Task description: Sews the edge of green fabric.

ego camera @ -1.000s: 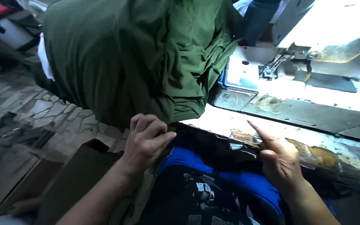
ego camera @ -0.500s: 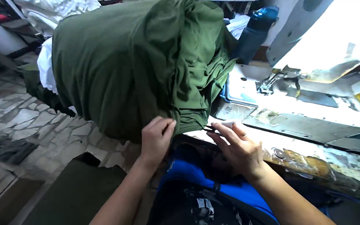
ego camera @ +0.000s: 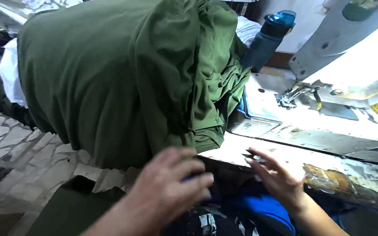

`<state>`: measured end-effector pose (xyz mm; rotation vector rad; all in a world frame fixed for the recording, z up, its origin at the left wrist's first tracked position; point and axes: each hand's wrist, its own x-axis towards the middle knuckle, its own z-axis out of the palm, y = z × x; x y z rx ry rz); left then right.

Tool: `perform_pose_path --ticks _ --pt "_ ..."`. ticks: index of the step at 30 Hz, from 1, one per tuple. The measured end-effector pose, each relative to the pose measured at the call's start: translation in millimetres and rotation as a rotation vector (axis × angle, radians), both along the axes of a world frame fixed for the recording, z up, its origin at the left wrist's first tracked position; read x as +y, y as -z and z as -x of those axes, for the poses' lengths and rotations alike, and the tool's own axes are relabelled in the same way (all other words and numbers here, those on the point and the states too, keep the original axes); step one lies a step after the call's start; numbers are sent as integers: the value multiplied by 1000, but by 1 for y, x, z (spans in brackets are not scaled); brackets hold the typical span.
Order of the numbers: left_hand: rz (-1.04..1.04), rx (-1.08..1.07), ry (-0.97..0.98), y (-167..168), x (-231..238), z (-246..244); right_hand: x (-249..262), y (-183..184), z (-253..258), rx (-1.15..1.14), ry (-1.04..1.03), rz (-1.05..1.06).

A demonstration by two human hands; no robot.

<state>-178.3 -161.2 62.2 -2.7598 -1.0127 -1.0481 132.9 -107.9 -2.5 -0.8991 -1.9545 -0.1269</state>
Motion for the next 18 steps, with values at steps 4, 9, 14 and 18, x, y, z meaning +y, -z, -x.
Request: perform_pose_path --ticks 4,9,14,18 --pt "-310 222 -115 -47 78 12 -11 6 -63 -300 309 158" --pt "-175 43 259 -71 86 -47 -16 -27 -25 222 -232 292" --pt "-38 -96 374 -69 96 -124 -14 -34 -4 754 -690 670" --pt "67 -158 474 -51 98 -174 -33 -15 -48 882 -603 676"
